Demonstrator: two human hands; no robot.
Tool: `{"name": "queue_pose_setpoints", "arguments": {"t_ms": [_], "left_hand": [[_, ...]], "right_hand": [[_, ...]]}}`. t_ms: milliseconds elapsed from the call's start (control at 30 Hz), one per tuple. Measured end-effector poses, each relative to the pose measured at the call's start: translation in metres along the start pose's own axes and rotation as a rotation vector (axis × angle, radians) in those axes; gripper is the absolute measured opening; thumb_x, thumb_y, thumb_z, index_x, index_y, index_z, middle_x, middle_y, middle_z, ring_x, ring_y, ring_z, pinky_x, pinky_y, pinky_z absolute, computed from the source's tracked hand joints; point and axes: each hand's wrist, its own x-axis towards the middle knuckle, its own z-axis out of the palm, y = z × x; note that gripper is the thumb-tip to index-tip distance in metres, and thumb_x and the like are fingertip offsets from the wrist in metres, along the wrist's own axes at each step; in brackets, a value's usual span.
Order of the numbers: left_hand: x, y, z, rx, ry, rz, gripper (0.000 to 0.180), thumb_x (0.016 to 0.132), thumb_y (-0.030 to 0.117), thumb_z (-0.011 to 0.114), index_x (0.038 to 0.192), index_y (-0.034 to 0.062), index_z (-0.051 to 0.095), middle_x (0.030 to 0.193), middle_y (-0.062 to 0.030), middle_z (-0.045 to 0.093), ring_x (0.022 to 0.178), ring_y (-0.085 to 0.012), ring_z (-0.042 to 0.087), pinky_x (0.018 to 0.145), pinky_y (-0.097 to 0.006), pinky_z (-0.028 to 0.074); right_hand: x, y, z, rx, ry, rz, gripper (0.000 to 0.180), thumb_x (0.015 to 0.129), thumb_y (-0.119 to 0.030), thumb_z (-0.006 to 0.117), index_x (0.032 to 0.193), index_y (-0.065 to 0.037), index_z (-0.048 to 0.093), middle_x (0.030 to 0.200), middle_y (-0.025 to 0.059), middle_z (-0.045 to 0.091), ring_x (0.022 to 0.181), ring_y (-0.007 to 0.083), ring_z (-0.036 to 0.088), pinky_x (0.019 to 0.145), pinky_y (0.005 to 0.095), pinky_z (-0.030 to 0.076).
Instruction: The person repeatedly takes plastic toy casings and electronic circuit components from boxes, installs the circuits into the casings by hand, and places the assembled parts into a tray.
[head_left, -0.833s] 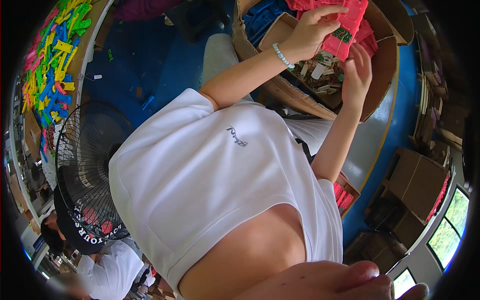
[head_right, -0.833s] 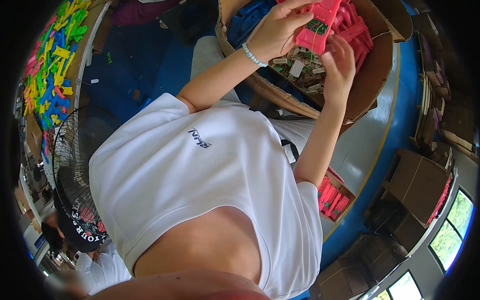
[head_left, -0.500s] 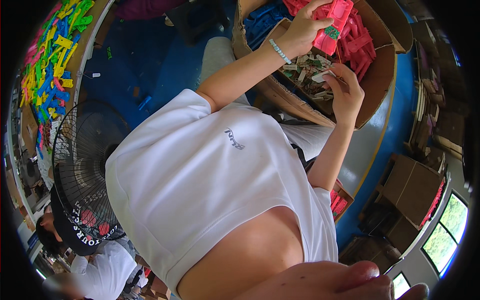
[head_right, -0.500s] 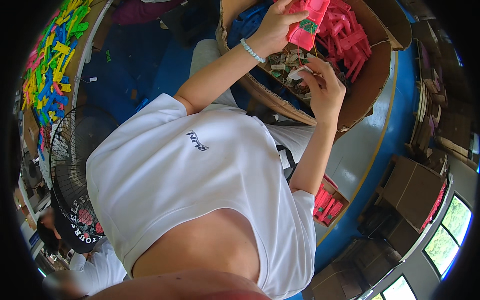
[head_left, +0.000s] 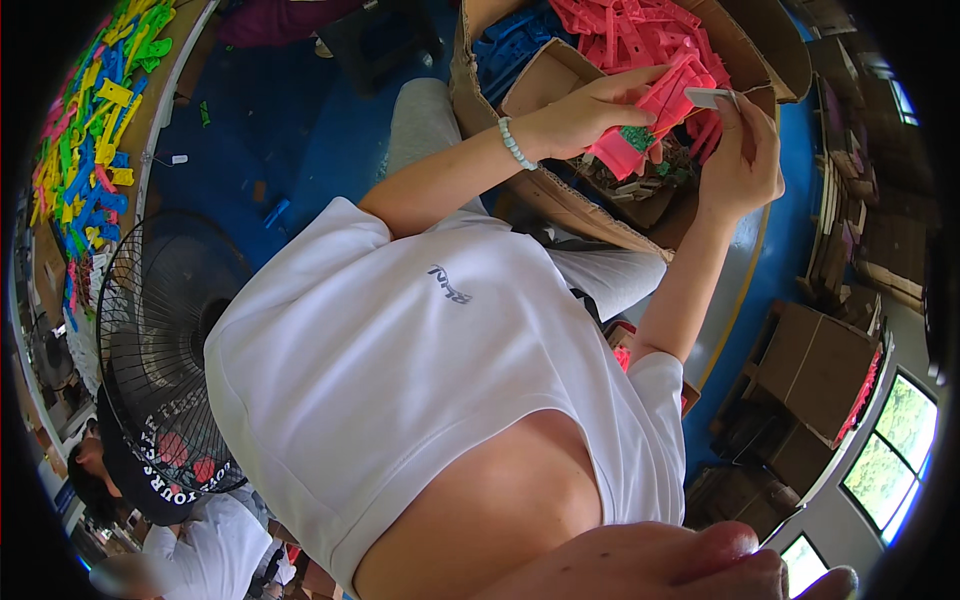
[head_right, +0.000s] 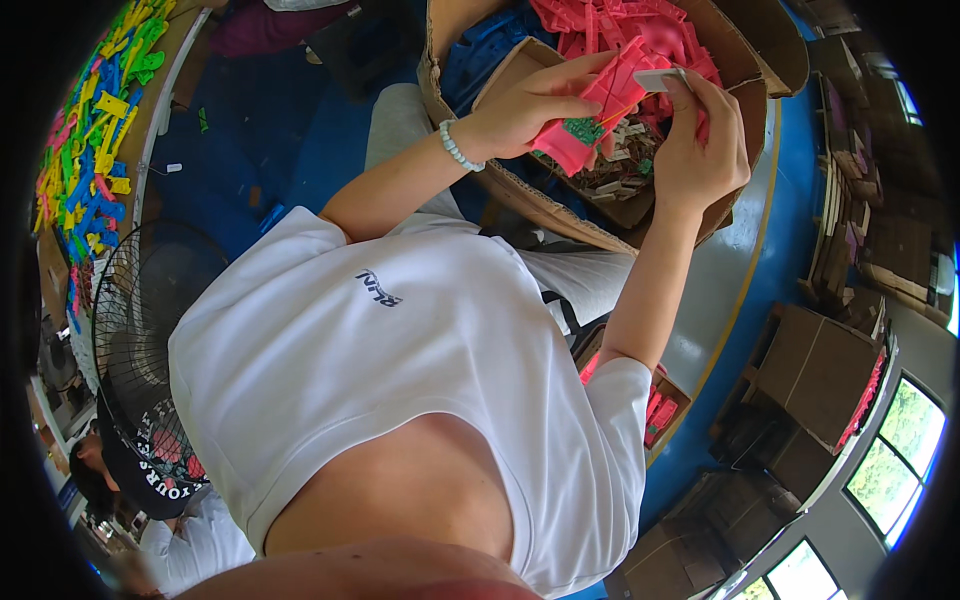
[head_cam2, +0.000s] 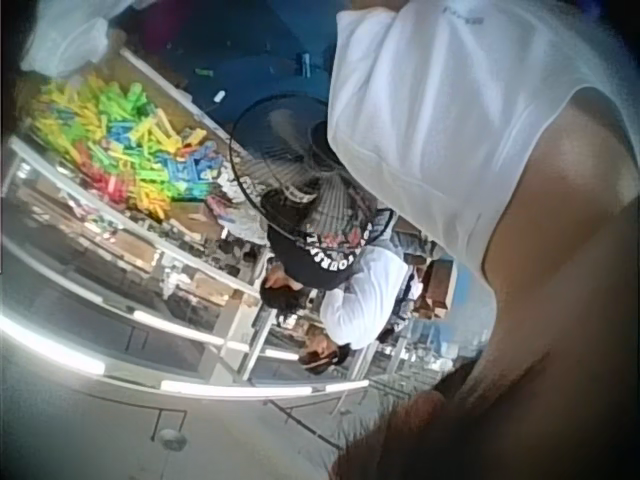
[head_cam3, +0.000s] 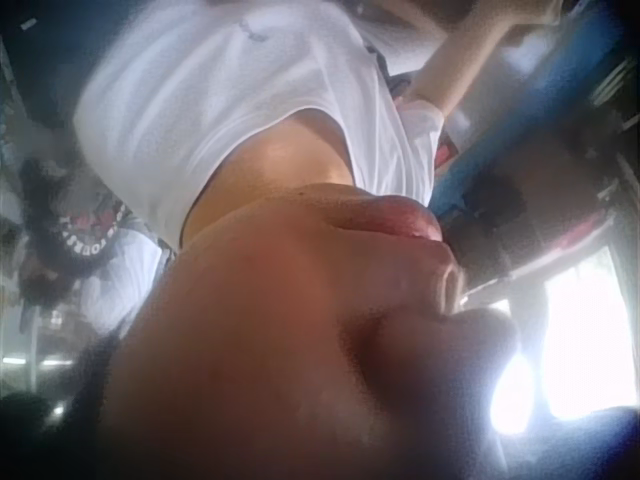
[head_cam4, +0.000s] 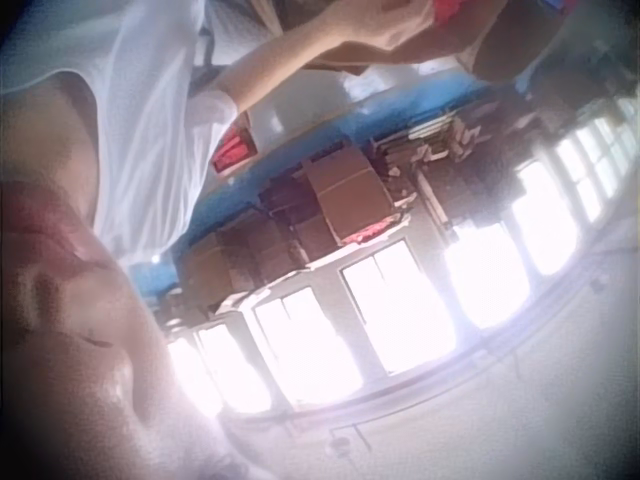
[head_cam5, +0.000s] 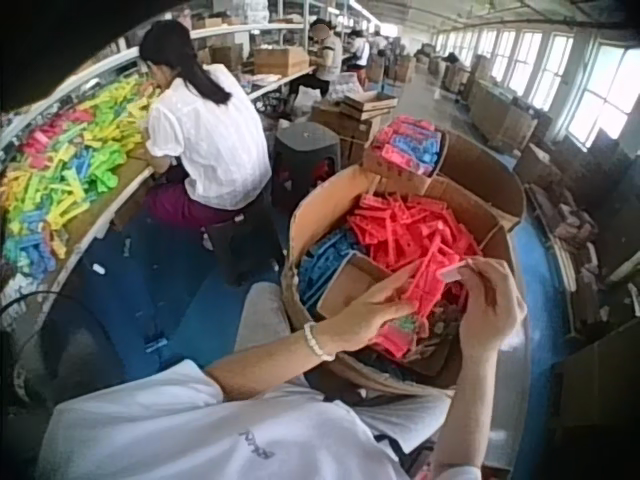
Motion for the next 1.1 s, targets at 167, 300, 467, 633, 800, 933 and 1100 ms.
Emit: {"name": "queue_pose_setpoints", "arguments": {"t_ms": [167, 300, 467, 633, 800, 933, 1100], "left_hand": [[-0.005, 0.0, -0.002, 0.064, 0.029, 0.067, 0.052, 0.099, 0.012, 0.045, 0.149, 0.0083, 0.028, 0.107, -0.0133, 0.063, 0.082, -0.0199, 0.065, 0.066, -0.034, 0.057], [-0.01, 0.001, 0.016, 0.08, 0.091, 0.054, 0.048, 0.102, 0.017, 0.042, 0.148, 0.0062, 0.03, 0.107, -0.0128, 0.064, 0.079, -0.017, 0.063, 0.065, -0.031, 0.055], [-0.011, -0.013, 0.012, 0.451, 0.141, 0.256, 0.046, 0.103, 0.018, 0.039, 0.147, 0.005, 0.031, 0.109, -0.0132, 0.064, 0.077, -0.0159, 0.063, 0.064, -0.029, 0.054], [-0.017, 0.018, 0.029, -0.051, 0.074, 0.054, 0.04, 0.103, 0.019, 0.038, 0.14, 0.003, 0.039, 0.104, -0.0188, 0.064, 0.071, -0.0202, 0.065, 0.057, -0.031, 0.054], [-0.017, 0.019, 0.033, -0.15, 0.06, -0.04, 0.033, 0.103, 0.023, 0.039, 0.125, 0.0001, 0.048, 0.096, -0.0184, 0.064, 0.066, -0.0203, 0.064, 0.053, -0.032, 0.054], [-0.027, 0.027, 0.049, -0.043, 0.074, 0.033, 0.026, 0.103, 0.023, 0.042, 0.11, 0.0007, 0.053, 0.085, -0.0151, 0.066, 0.06, -0.0206, 0.064, 0.051, -0.033, 0.054], [-0.011, 0.01, 0.004, 0.882, 0.382, 0.334, 0.027, 0.099, 0.025, 0.053, 0.109, -0.0006, 0.052, 0.093, -0.0116, 0.063, 0.08, -0.0165, 0.066, 0.069, -0.027, 0.053]], "right_hand": [[0.009, -0.026, -0.006, 0.23, 0.12, 0.336, 0.015, 0.077, 0.008, 0.073, 0.091, 0.005, 0.068, 0.083, 0.0132, 0.071, 0.074, 0.016, 0.068, 0.062, 0.0258, 0.057], [0.012, -0.014, 0.001, 0.117, 0.124, -0.06, 0.014, 0.076, 0.009, 0.073, 0.088, 0.004, 0.068, 0.085, 0.0136, 0.072, 0.071, 0.0192, 0.068, 0.06, 0.0263, 0.056], [0.014, -0.02, -0.008, -0.13, -0.264, -0.174, 0.013, 0.077, 0.005, 0.071, 0.09, 0.0, 0.072, 0.093, 0.0126, 0.072, 0.096, 0.0247, 0.066, 0.075, 0.032, 0.054], [0.007, -0.01, -0.003, 0.455, -0.239, 0.27, 0.022, 0.084, 0.004, 0.064, 0.104, 0.001, 0.071, 0.104, 0.012, 0.07, 0.108, 0.0199, 0.059, 0.08, 0.032, 0.053], [-0.023, -0.001, 0.012, 0.381, -0.053, 0.434, 0.019, 0.085, 0.004, 0.064, 0.104, 0.003, 0.069, 0.092, 0.0067, 0.07, 0.086, 0.0141, 0.064, 0.074, 0.0248, 0.051], [-0.018, -0.005, 0.017, 0.138, -0.067, 0.277, 0.016, 0.082, 0.005, 0.065, 0.098, 0.005, 0.068, 0.089, 0.0053, 0.069, 0.081, 0.0104, 0.064, 0.074, 0.0234, 0.052], [-0.05, -0.011, 0.037, 1.126, -0.081, 0.959, 0.028, 0.087, 0.007, 0.058, 0.114, 0.009, 0.061, 0.099, 0.011, 0.068, 0.085, 0.0156, 0.065, 0.074, 0.0262, 0.052]]}}
